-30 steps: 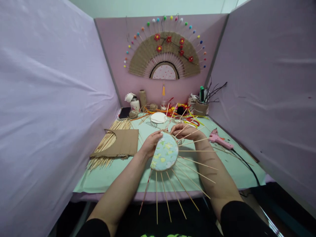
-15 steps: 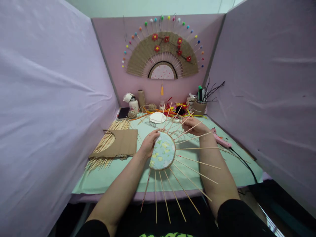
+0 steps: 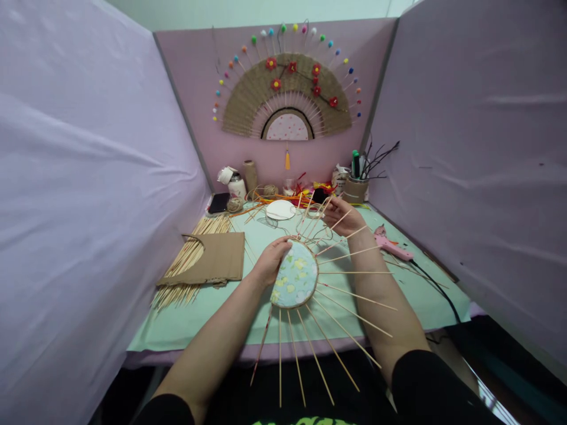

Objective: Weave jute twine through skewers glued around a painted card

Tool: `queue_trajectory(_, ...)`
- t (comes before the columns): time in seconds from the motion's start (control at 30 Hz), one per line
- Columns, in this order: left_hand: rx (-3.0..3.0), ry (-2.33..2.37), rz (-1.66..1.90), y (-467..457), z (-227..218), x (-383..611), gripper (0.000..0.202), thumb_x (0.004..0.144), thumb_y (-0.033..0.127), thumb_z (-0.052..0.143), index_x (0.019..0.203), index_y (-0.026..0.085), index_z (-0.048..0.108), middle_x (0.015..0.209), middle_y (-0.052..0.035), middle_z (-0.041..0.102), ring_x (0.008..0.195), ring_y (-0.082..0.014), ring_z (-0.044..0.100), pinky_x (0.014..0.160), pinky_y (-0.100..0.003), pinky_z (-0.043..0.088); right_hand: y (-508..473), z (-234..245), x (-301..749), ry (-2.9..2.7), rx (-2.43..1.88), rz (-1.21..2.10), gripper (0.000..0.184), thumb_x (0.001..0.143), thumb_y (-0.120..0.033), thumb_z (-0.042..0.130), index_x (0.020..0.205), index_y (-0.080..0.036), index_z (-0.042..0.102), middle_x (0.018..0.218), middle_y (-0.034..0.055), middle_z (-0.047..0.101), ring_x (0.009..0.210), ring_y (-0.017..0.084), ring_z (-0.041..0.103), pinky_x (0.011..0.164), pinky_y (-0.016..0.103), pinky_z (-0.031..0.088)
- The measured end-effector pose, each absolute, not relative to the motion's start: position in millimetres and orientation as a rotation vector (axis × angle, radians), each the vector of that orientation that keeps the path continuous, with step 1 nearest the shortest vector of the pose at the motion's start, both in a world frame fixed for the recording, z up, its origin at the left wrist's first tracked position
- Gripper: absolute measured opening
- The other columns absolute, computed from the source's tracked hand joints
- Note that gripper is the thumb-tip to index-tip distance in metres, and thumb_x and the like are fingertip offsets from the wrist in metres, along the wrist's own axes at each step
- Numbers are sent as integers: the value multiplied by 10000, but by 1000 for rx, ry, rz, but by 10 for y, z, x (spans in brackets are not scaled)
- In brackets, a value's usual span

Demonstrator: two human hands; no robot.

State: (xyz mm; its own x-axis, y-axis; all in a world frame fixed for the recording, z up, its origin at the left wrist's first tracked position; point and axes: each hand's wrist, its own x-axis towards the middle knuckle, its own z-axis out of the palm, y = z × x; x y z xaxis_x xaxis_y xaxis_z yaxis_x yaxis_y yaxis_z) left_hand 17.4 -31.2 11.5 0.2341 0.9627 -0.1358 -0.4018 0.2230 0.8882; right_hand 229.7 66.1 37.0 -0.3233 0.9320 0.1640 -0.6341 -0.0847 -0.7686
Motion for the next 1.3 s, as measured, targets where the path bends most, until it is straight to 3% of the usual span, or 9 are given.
queue_trajectory(0.13, 828, 823, 1108, -322, 113, 184, 375, 598, 241, 707, 950, 128, 640, 705, -10, 661, 559, -101, 562, 545, -216, 425, 635, 403, 2279, -1056, -442, 1493, 282, 733, -307, 688, 618, -178, 466, 538, -69, 364, 393, 28, 204, 337, 172, 196)
queue_trajectory(0.3, 803, 819, 1104, -318, 93, 183, 359, 602, 240, 708, 939, 134, 640, 697, -9, 662, 551, -104, 566, 543, -222, 435, 606, 447, 2246, -1110, -480, 1373, 366, 669, -346, 745, 594, -184, 425, 526, -70, 352, 405, 31, 236, 356, 180, 179)
queue_trajectory(0.63, 823, 837, 1100, -305, 56, 188, 344, 603, 256, 712, 916, 137, 632, 664, -1, 648, 535, -104, 562, 531, -223, 429, 640, 410, 2287, -1058, -567, 1080, 234, 589, -290, 776, 625, -187, 570, 483, -68, 401, 447, 52, 323, 419, 202, 249)
queue_trajectory(1.0, 819, 728, 1341, -217, 191, -22, 298, 615, 263, 694, 878, 141, 622, 668, 21, 632, 558, -89, 555, 567, -208, 428, 549, 334, 2356, -1216, -655, 1333, 273, 640, -337, 754, 632, -180, 530, 469, -88, 293, 418, 43, 242, 390, 190, 192)
queue_trajectory(1.13, 770, 709, 1574, -137, 221, -159, 307, 630, 270, 679, 907, 154, 618, 690, 28, 641, 637, -106, 587, 643, -223, 446, 505, 283, 2289, -1555, -826, 1431, 220, 655, -327, 743, 708, -157, 614, 484, -73, 390, 427, 41, 280, 398, 192, 196)
queue_trajectory(1.3, 768, 732, 1662, -161, 274, -187, 403, 644, 293, 651, 1026, 169, 616, 755, 14, 662, 724, -128, 610, 698, -236, 451, 374, 307, 2103, -2181, -825, 1598, 221, 728, -348, 677, 732, -128, 663, 619, -2, 550, 544, 78, 451, 478, 203, 338)
